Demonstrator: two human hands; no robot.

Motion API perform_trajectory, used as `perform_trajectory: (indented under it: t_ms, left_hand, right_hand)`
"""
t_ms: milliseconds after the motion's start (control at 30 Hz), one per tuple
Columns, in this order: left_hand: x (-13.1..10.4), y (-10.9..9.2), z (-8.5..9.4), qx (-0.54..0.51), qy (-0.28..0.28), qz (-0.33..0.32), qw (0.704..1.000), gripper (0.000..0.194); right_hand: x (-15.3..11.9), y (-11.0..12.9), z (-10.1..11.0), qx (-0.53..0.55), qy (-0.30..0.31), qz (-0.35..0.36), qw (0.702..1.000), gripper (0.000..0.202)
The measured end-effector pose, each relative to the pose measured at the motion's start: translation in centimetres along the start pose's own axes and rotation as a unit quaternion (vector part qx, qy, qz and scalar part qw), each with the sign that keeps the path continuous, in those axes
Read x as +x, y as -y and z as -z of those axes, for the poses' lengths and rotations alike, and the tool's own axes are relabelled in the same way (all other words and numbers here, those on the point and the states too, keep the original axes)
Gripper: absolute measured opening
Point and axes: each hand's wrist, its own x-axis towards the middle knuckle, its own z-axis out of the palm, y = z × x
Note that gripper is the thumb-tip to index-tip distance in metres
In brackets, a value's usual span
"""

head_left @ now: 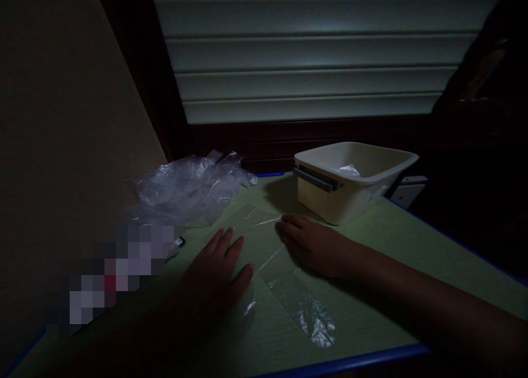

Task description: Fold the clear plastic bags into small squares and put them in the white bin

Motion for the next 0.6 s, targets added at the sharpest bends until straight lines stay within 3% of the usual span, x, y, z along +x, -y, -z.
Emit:
perform_trajectory:
  t_ms: [367, 500, 600]
  left_hand:
    - [0.3, -0.5, 0.8, 0.047, 0.035, 0.021, 0.998, 0.042]
    - [0.2, -0.3, 0.9, 0.054, 0.022, -0.015, 0.998, 0.041]
    - [0.1, -0.2, 0.6, 0.048, 0.016, -0.006, 0.999, 0.041]
  right_hand:
    - [0.4, -1.0, -0.2, -0.049, -0.008, -0.098, 0.994, 0.031]
    - [0.3, 0.2, 0.4, -0.015, -0.012, -0.049, 0.999, 0.033]
    - [0.2, 0.9, 0.6, 0.022, 0.006, 0.01, 1.0, 0.035]
